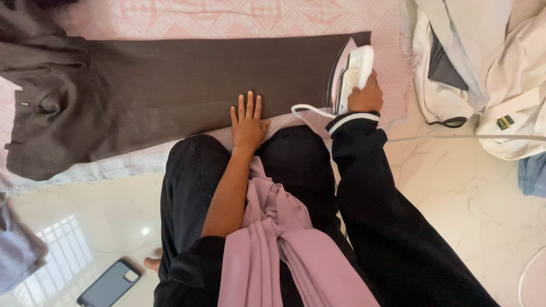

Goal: The person irons a pair of brown trousers laid out on a pink patterned mat on the floor. They use a white electric iron, moving it back and forth along the leg of the trousers while holding the fabric with their left hand.

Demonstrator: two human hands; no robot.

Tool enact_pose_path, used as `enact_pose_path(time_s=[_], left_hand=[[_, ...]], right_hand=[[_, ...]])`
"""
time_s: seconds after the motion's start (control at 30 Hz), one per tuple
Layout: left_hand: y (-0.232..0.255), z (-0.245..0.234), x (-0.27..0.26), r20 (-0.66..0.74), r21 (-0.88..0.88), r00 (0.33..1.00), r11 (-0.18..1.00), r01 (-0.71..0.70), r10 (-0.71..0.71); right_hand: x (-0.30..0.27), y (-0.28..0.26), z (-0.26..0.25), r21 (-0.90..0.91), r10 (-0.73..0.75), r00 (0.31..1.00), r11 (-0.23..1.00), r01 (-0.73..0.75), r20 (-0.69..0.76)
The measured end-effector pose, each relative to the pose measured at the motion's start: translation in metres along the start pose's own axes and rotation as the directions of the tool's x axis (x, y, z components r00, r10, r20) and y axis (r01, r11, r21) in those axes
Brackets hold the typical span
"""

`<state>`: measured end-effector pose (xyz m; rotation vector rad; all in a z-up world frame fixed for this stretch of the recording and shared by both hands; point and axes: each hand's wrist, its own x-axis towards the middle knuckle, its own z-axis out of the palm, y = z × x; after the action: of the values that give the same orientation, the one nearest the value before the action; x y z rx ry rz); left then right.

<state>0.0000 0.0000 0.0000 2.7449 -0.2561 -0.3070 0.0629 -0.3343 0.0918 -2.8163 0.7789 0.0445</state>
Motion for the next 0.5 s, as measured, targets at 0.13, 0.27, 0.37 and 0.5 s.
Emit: enact_pose_path(time_s=[0.13,0.27,0.37,0.5], left_hand=[[0.004,-0.007,0.0,0.027,0.018,1.0,1.0,0.009,-0.01],[0.005,-0.012,-0.001,0.022,0.031,1.0,0.999,0.015,-0.015],[0.007,-0.014,0.001,0.02,0.032,1.0,0.999,0.022,-0.023],[0.004,-0.007,0.004,-0.007,0.009,1.0,1.0,0.017,-0.016]], right_hand=[[0.032,0.016,0.029,-0.114,-0.026,0.996,0.993,0.016,-0.08],[0.099,0.009,0.033,-0.088,0.004,0.995,0.996,-0.012,-0.096],[0.099,0.005,0.03,-0.021,0.014,0.996,1.0,-0.015,-0.084],[0.043,-0.016,0.036,-0.005,-0.066,0.994,0.998,0.066,-0.086]])
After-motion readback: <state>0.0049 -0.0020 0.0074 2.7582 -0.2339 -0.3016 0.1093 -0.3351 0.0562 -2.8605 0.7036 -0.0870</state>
